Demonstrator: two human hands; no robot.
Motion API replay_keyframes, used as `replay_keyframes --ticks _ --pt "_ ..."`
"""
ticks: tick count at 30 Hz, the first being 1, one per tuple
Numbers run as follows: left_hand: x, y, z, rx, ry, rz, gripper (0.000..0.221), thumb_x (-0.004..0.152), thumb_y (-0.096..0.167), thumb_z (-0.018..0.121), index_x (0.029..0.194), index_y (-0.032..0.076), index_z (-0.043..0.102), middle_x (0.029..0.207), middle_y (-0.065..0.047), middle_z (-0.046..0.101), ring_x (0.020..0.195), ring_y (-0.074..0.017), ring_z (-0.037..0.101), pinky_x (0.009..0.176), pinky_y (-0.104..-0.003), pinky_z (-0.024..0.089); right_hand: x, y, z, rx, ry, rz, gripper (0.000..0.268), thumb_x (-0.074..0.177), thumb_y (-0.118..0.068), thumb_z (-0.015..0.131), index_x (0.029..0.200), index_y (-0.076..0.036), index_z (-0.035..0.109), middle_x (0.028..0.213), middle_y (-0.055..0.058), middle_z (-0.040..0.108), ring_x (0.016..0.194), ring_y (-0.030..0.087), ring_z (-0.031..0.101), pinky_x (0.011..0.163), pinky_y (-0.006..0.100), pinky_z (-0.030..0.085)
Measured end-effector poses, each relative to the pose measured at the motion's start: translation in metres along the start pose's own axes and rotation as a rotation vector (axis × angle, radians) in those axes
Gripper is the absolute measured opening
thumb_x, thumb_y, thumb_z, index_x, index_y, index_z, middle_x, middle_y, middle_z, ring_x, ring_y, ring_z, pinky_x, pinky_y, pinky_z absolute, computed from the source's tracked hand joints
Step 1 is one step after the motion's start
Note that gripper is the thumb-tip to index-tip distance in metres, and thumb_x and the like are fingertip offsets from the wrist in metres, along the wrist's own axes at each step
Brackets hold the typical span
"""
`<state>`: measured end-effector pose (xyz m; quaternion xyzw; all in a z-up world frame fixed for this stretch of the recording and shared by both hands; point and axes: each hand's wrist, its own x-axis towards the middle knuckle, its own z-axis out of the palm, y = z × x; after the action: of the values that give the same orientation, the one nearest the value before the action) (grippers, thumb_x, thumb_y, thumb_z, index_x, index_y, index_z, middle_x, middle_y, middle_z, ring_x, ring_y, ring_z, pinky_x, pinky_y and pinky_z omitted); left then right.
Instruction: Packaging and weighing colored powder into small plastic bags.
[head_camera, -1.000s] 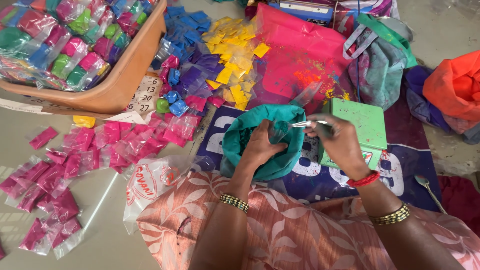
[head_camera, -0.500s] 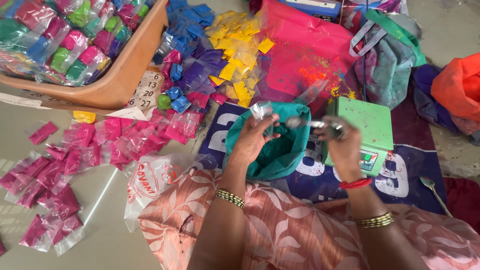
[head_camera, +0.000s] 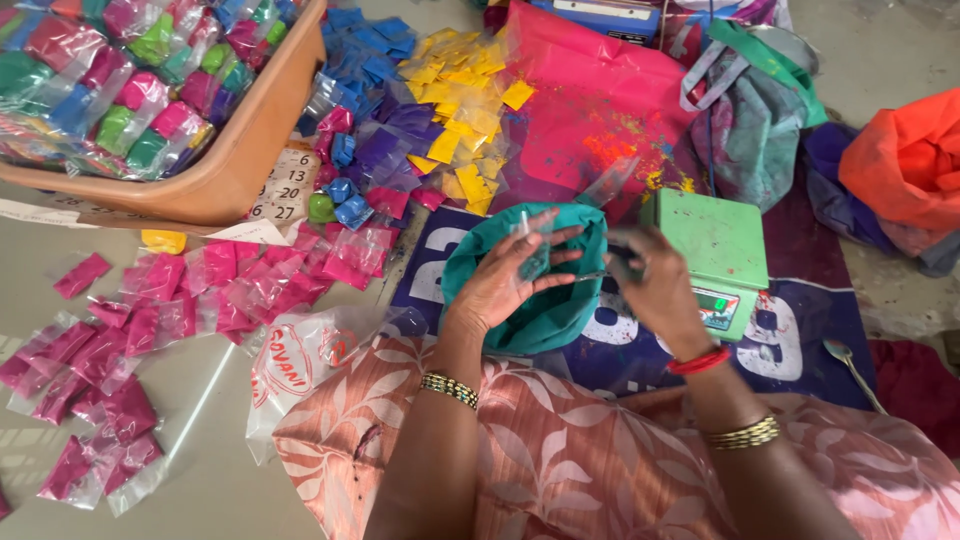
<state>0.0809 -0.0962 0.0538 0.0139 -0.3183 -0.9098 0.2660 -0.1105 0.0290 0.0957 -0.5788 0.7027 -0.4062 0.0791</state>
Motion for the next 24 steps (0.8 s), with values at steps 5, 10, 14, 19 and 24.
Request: replay_keyframes --ticks 5,10,14,19,24 --pt "-0.003 -0.012 0.008 0.182 -0.025 -0.127 0.069 0.099 0.032 0.068 0.157 0.011 0.038 0.15 -0.013 0.054 0.127 -0.0241 0.059 0.102 -0.045 0.055 0.01 -0.071 -0.038 0.077 -0.162 -0.217 0.033 0.086 -0.007 0.077 0.118 -0.005 0.068 0.122 0.014 0.067 0.11 0.028 0.069 0.089 0.039 0.056" --pt "-0.011 -0.04 0.004 0.187 -0.177 -0.252 0.069 0.1 0.022 0.07 0.16 0.012 0.037 0.146 -0.009 0.058 0.121 -0.0198 0.058 0.1 -0.045 0.057 -0.017 -0.054 -0.036 0.061 -0.366 -0.153 0.031 0.084 -0.01 0.077 0.114 -0.007 0.069 0.118 0.011 0.07 0.109 0.026 0.07 0.089 0.036 0.058" --pt "-0.013 -0.05 0.012 0.331 -0.202 -0.406 0.07 0.098 0.024 0.071 0.159 0.014 0.039 0.14 -0.004 0.057 0.123 -0.019 0.057 0.097 -0.044 0.058 -0.04 -0.035 -0.05 0.003 -0.357 -0.178 0.022 0.085 -0.013 0.078 0.106 -0.006 0.075 0.113 0.013 0.073 0.105 0.027 0.07 0.088 0.038 0.057" --pt "-0.009 -0.069 0.014 0.444 -0.12 -0.48 0.073 0.093 0.042 0.067 0.156 0.017 0.039 0.146 0.001 0.054 0.136 -0.013 0.051 0.097 -0.043 0.059 -0.046 0.022 -0.077 -0.077 -0.291 -0.019 0.016 0.088 -0.016 0.077 0.101 -0.007 0.077 0.095 0.012 0.076 0.087 0.025 0.075 0.078 0.037 0.059" --pt "-0.004 -0.105 -0.004 0.879 0.155 -0.728 0.086 0.081 0.061 0.07 0.148 0.012 0.045 0.143 -0.012 0.061 0.129 -0.026 0.061 0.087 -0.043 0.06 -0.031 0.129 -0.094 -0.026 0.038 0.218 0.016 0.084 -0.001 0.07 0.099 -0.001 0.077 0.089 0.013 0.078 0.08 0.022 0.077 0.072 0.033 0.059"
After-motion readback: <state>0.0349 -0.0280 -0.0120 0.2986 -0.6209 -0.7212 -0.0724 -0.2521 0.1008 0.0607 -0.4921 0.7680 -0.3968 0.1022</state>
